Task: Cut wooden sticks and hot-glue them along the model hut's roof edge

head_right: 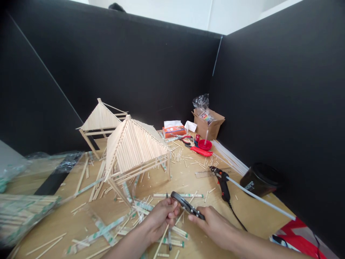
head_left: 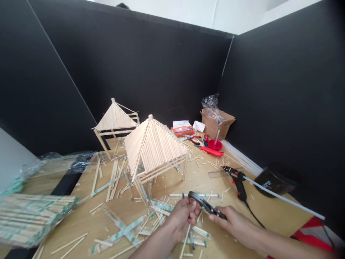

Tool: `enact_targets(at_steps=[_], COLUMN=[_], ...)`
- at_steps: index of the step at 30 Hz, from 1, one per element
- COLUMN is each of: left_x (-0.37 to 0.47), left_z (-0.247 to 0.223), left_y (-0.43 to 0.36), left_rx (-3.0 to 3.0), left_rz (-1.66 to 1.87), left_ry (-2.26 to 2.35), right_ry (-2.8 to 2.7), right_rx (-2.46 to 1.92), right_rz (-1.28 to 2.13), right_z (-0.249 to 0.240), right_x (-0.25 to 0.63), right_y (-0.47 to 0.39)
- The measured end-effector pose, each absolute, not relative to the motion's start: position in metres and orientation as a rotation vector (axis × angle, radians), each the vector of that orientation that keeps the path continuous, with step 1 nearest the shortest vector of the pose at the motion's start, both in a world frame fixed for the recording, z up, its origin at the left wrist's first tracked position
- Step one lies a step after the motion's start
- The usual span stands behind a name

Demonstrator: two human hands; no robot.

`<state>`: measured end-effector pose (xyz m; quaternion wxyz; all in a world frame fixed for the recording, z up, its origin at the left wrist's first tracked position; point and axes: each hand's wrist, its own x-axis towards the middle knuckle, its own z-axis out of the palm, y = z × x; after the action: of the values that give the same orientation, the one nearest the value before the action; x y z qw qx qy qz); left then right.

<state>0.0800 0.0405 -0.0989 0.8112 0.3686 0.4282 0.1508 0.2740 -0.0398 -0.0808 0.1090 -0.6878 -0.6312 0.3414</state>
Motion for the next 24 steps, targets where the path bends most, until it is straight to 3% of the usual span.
enact_targets(at_steps=[10, 17, 24], left_x=[0.065, 0.022, 0.025], left_z=[-0.070, -0.030, -0.022], left_y=[0.050, 0.059, 0.064], left_rx=[1.203, 1.664, 1.852], left_rz=[0.370, 0.445, 0.370], left_ry=[0.960, 1.258, 1.364], right_ry=[-1.907, -2.126, -2.167], right_rx=[-2.140, -2.049, -1.959], right_rz=[0.707, 0.230, 0.252], right_z=[-0.058, -0.064, -0.067], right_x=[0.280, 0.258, 0.242], right_y=[-0.023, -0.022, -0.017])
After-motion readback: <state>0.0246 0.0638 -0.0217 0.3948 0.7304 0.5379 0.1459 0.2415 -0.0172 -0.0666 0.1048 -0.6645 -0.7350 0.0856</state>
